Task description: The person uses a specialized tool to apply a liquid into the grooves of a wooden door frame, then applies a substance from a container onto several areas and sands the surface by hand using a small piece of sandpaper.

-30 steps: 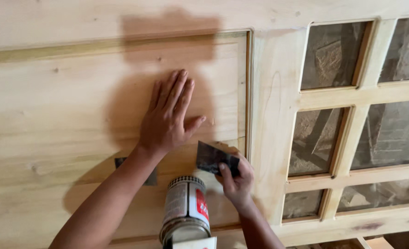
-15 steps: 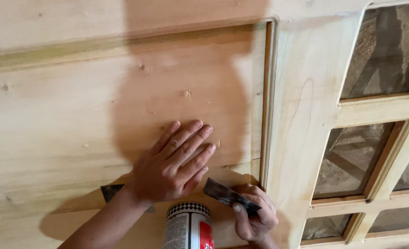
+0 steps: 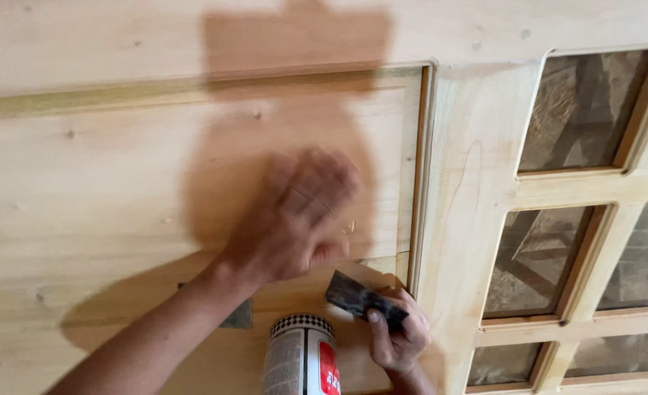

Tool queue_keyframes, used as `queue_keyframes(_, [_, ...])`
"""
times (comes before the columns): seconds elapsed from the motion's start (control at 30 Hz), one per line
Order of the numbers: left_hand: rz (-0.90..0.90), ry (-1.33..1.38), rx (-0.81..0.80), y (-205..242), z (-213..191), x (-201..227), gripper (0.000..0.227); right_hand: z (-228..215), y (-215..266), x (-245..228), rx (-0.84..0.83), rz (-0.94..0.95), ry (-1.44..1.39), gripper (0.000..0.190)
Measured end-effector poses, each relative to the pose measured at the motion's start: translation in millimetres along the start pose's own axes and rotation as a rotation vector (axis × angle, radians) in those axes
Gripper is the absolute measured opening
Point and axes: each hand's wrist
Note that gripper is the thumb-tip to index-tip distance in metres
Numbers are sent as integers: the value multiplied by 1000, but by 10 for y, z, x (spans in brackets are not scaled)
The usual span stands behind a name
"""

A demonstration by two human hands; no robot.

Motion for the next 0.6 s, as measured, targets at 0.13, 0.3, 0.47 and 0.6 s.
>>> queue_keyframes(0.13, [47, 19, -471, -17, -265, -220, 70, 26, -63, -69, 9, -80, 50, 8])
queue_keyframes(0.3, [150, 25, 10, 354, -243, 89, 91, 89, -41, -164, -9, 93, -75, 10])
queue_keyframes(0.47, [208, 128, 131, 344, -27, 83, 93, 126, -71, -211, -21, 155, -206, 9])
queue_keyframes(0.6, [158, 98, 168, 125, -128, -104, 88, 140, 7, -199, -22, 119, -344, 21])
Point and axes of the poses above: each hand's wrist, its own y-axis away from the middle knuckle, its own z-axis out of the palm, x = y × z, and after that the axes turned 6 degrees about z, right-handed
